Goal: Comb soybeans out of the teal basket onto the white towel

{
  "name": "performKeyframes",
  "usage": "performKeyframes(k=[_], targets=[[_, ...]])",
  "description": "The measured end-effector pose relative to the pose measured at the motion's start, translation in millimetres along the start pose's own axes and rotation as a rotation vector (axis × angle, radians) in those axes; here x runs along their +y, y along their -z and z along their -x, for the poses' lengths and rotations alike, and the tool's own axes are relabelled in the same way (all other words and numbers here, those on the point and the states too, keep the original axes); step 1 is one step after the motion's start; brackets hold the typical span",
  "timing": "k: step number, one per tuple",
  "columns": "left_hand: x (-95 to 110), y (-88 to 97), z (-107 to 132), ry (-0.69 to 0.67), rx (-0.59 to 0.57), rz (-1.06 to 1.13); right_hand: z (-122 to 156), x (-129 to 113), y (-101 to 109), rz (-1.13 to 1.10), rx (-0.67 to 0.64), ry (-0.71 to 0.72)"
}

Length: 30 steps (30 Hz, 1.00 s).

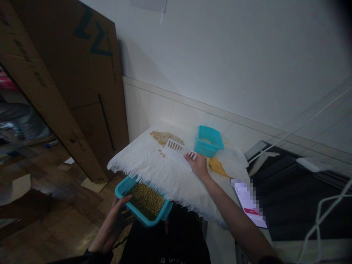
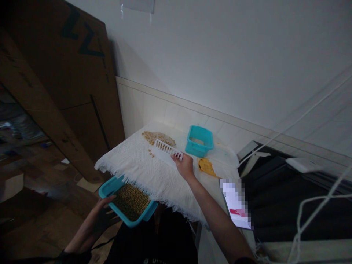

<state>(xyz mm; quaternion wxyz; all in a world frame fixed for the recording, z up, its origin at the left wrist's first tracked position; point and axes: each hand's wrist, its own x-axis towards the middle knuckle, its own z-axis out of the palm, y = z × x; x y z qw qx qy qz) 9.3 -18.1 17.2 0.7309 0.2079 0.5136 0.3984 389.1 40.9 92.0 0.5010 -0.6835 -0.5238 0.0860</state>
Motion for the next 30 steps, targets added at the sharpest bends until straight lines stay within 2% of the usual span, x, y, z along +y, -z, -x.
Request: performKeyframes(k=[9, 13, 20, 25, 30], targets=[[1, -1.9, 4, -0.028, -0.021, -0.012, 5, 0, 5, -0.004, -0.066, 0.011], [0, 0.6, 1, -0.02, -0.016, -0.012, 7, -5, -1, -0.026, -0.072, 0.008], [8, 1.0, -1, -0.024, 0.06, -0.029, 8, -17, -13, -0.059, -0.128, 0.0], [10, 5.2, -4, -0.03, 0.082, -0.017, 18, -24, -7, -0.132, -0.266, 0.041], [10, 13.0, -10, -0.006, 0.064, 0.014, 46, -35, 4, -0.217, -0.435, 0.066]])
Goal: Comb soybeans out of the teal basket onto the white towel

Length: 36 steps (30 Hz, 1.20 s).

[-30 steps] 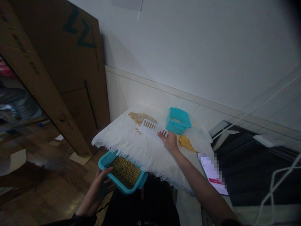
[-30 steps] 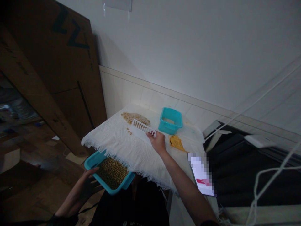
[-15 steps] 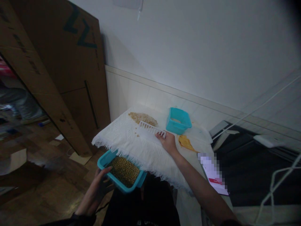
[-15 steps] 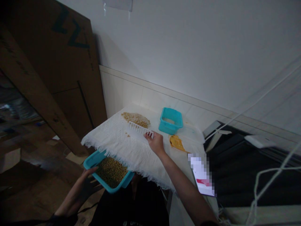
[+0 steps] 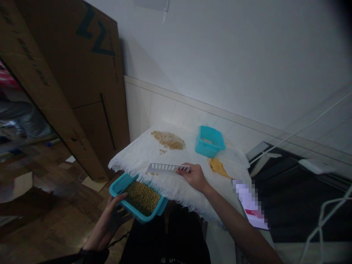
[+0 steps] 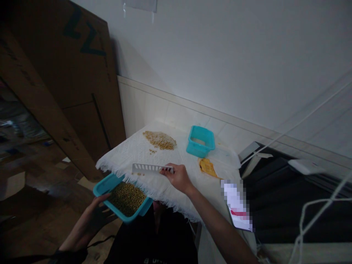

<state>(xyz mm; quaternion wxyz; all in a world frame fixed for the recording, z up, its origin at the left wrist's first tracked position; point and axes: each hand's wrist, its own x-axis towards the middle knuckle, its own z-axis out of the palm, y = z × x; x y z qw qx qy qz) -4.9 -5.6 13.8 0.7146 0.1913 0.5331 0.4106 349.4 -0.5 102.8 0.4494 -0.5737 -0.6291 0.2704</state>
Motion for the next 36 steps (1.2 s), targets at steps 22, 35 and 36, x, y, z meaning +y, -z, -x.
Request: performKeyframes(k=[22, 35, 36], targets=[[2, -7.2, 8, 0.024, -0.03, -0.024, -45, 30, 8, 0.25, 0.466, -0.052], [-1, -7.8, 8, -0.008, -0.023, -0.001, -37, 32, 11, 0.209, 0.416, -0.043], [-1, -7.2, 8, -0.002, -0.02, -0.001, -37, 32, 10, 0.208, 0.414, -0.045]])
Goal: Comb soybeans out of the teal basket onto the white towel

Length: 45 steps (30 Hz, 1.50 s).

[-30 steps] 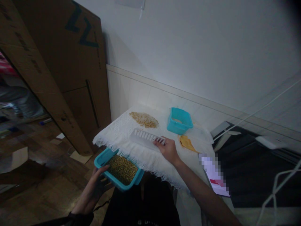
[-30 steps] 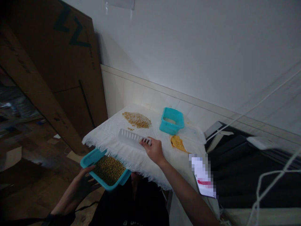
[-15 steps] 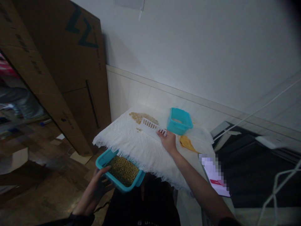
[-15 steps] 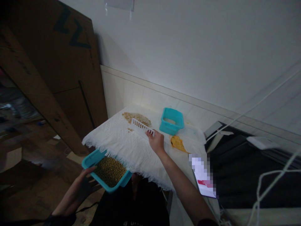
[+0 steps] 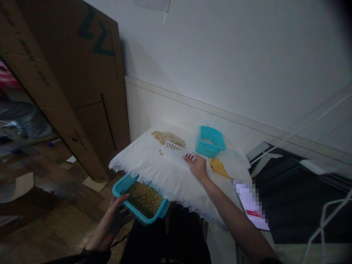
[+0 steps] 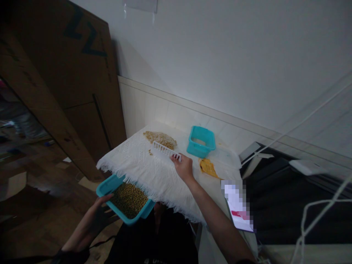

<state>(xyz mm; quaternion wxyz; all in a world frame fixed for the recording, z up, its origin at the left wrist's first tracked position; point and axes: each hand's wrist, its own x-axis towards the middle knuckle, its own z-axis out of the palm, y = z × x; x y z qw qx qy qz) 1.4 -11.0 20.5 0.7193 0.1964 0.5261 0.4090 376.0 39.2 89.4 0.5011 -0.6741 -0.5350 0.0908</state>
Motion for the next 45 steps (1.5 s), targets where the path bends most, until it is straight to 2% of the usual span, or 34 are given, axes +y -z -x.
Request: performKeyframes(k=[10, 22, 32, 34, 39, 41, 45], targets=[[-2, 2.9, -4, 0.001, 0.007, -0.021, -8, -4, -6, -0.022, -0.034, 0.001], [0, -0.8, -1, -0.017, 0.034, -0.013, -14, -14, -9, -0.108, -0.179, -0.008], [3, -1.3, 2, -0.013, 0.023, -0.022, 23, -25, 13, -0.205, -0.454, 0.026], [3, -1.6, 2, -0.013, 0.021, -0.023, 22, -23, 15, -0.175, -0.383, 0.019], [3, -1.6, 5, -0.021, 0.013, -0.012, 0, -10, 11, -0.018, 0.023, 0.012], [4, -1.7, 6, -0.022, 0.003, -0.009, -8, -6, 6, 0.023, 0.084, 0.007], [6, -3.4, 8, -0.023, 0.003, -0.019, -15, -2, -4, 0.053, 0.076, 0.004]])
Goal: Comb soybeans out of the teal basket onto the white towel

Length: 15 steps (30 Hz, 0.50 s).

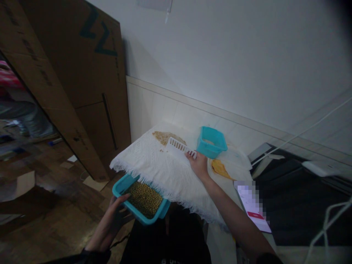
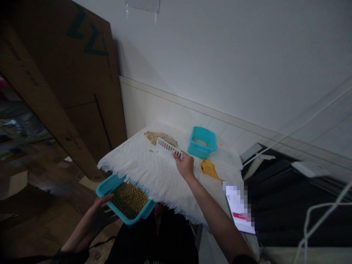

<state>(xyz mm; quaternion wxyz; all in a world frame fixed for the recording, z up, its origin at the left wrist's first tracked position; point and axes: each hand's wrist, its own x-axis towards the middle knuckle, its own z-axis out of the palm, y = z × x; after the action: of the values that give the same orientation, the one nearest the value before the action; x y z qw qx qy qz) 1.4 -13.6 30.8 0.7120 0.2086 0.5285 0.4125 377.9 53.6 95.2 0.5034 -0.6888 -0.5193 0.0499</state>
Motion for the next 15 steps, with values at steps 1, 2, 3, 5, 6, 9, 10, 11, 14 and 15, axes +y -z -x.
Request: performKeyframes(k=[1, 2, 3, 5, 6, 9, 10, 11, 14, 15], targets=[[1, -0.6, 1, 0.001, 0.003, -0.001, -1, 0, -2, 0.0, -0.011, 0.0], [1, -1.1, 1, 0.003, 0.006, -0.003, -2, 1, -4, -0.001, -0.022, -0.001], [2, -1.5, 1, 0.007, 0.009, -0.006, -3, 1, -5, -0.006, -0.036, -0.003], [3, -2.1, 2, 0.015, 0.01, -0.012, -7, 2, -9, -0.024, -0.068, -0.003], [3, -2.3, 2, 0.015, 0.009, -0.013, -8, 2, -10, -0.035, -0.084, -0.001], [4, -2.6, 1, 0.016, 0.016, -0.005, -13, 2, -17, -0.064, -0.127, 0.002], [4, -2.6, 1, 0.017, 0.017, -0.003, -14, 2, -19, -0.07, -0.136, 0.003], [4, -2.5, 1, 0.018, 0.017, -0.001, -15, 1, -20, -0.077, -0.148, 0.005], [4, -1.9, 2, 0.014, 0.012, -0.005, -16, 1, -23, -0.097, -0.182, 0.011], [3, -1.6, 2, 0.011, 0.01, -0.005, -17, 2, -23, -0.102, -0.192, 0.013]])
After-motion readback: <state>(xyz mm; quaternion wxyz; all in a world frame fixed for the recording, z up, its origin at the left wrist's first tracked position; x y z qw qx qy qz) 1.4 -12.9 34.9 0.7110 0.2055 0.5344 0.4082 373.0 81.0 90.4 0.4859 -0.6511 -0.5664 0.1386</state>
